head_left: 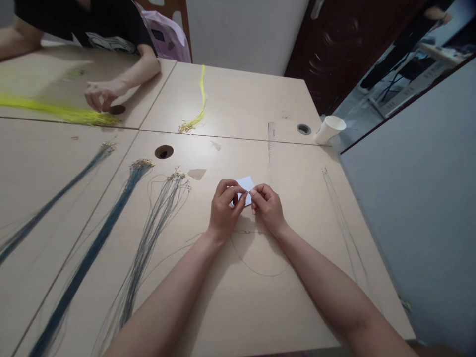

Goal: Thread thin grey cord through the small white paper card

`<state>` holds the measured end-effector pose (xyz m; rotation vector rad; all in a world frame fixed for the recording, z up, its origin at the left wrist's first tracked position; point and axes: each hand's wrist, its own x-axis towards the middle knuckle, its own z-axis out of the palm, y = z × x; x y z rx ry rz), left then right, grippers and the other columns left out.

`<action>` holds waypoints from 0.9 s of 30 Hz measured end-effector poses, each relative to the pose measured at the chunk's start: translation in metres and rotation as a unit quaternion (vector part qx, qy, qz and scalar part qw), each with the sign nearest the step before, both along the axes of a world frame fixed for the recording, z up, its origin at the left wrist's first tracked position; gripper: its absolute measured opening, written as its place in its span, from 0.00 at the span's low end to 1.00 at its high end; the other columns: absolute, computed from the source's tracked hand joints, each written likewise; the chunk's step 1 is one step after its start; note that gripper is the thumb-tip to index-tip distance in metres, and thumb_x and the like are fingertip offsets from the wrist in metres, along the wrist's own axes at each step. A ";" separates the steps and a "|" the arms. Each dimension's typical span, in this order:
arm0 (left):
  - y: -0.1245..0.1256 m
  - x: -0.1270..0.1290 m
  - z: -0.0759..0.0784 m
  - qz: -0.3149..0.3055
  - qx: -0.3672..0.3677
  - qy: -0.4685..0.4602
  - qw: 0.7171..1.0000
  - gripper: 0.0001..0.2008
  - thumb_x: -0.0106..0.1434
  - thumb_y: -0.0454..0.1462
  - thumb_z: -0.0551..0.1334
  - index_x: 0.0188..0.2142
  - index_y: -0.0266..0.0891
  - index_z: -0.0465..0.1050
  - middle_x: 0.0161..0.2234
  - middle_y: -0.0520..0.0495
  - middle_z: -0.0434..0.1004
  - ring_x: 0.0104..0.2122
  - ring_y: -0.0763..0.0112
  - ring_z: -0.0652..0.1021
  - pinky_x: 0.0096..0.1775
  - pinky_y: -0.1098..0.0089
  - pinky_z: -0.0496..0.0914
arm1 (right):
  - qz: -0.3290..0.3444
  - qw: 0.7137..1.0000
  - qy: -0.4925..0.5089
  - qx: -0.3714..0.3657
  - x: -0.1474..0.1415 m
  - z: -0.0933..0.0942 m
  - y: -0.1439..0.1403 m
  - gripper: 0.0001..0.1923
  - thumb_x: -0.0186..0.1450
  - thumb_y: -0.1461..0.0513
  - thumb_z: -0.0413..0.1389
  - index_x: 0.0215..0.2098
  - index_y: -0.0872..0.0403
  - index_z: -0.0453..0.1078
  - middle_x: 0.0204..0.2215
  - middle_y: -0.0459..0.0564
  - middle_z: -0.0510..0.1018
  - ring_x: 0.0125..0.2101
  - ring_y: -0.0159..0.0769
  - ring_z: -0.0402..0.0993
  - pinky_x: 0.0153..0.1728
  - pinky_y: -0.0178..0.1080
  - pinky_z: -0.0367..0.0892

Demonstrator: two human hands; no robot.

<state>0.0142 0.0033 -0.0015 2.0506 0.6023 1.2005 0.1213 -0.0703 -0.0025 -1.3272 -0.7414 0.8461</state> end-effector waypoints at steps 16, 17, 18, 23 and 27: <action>-0.001 0.000 0.000 -0.006 0.016 0.022 1.000 0.04 0.58 0.29 0.57 0.34 0.37 0.66 0.37 0.48 0.64 0.21 0.85 0.66 0.22 0.78 0.64 | 0.011 1.000 0.002 0.005 0.000 0.000 -0.001 0.08 0.61 0.57 0.53 0.28 0.53 0.62 0.13 0.37 0.63 0.14 0.25 0.59 0.18 0.31 0.56; -0.001 0.000 0.000 -0.005 0.019 0.022 1.000 0.04 0.58 0.29 0.57 0.34 0.37 0.66 0.36 0.48 0.64 0.21 0.85 0.66 0.22 0.78 0.64 | 0.012 1.000 0.003 0.005 0.000 0.000 -0.001 0.08 0.61 0.57 0.53 0.28 0.53 0.62 0.13 0.37 0.63 0.14 0.25 0.58 0.18 0.31 0.56; 0.000 0.000 0.000 -0.005 0.021 0.022 1.000 0.04 0.58 0.29 0.57 0.33 0.37 0.66 0.36 0.48 0.65 0.21 0.85 0.66 0.22 0.78 0.64 | 0.011 1.000 0.003 0.005 0.000 -0.001 0.000 0.08 0.61 0.57 0.53 0.28 0.53 0.62 0.13 0.37 0.63 0.14 0.25 0.58 0.17 0.31 0.56; -0.001 0.000 0.000 -0.004 0.017 0.016 1.000 0.03 0.59 0.30 0.57 0.33 0.37 0.67 0.36 0.48 0.65 0.21 0.84 0.65 0.23 0.77 0.65 | 0.007 1.000 -0.004 -0.004 -0.001 0.000 0.000 0.09 0.60 0.56 0.53 0.28 0.53 0.62 0.13 0.37 0.63 0.14 0.25 0.59 0.18 0.31 0.56; -0.002 0.000 0.001 0.006 0.004 0.007 1.000 0.02 0.59 0.30 0.58 0.33 0.37 0.68 0.35 0.49 0.65 0.20 0.85 0.65 0.23 0.77 0.65 | 0.004 1.000 0.001 -0.003 0.000 0.000 0.000 0.09 0.60 0.56 0.53 0.28 0.53 0.62 0.14 0.37 0.63 0.14 0.25 0.59 0.17 0.31 0.56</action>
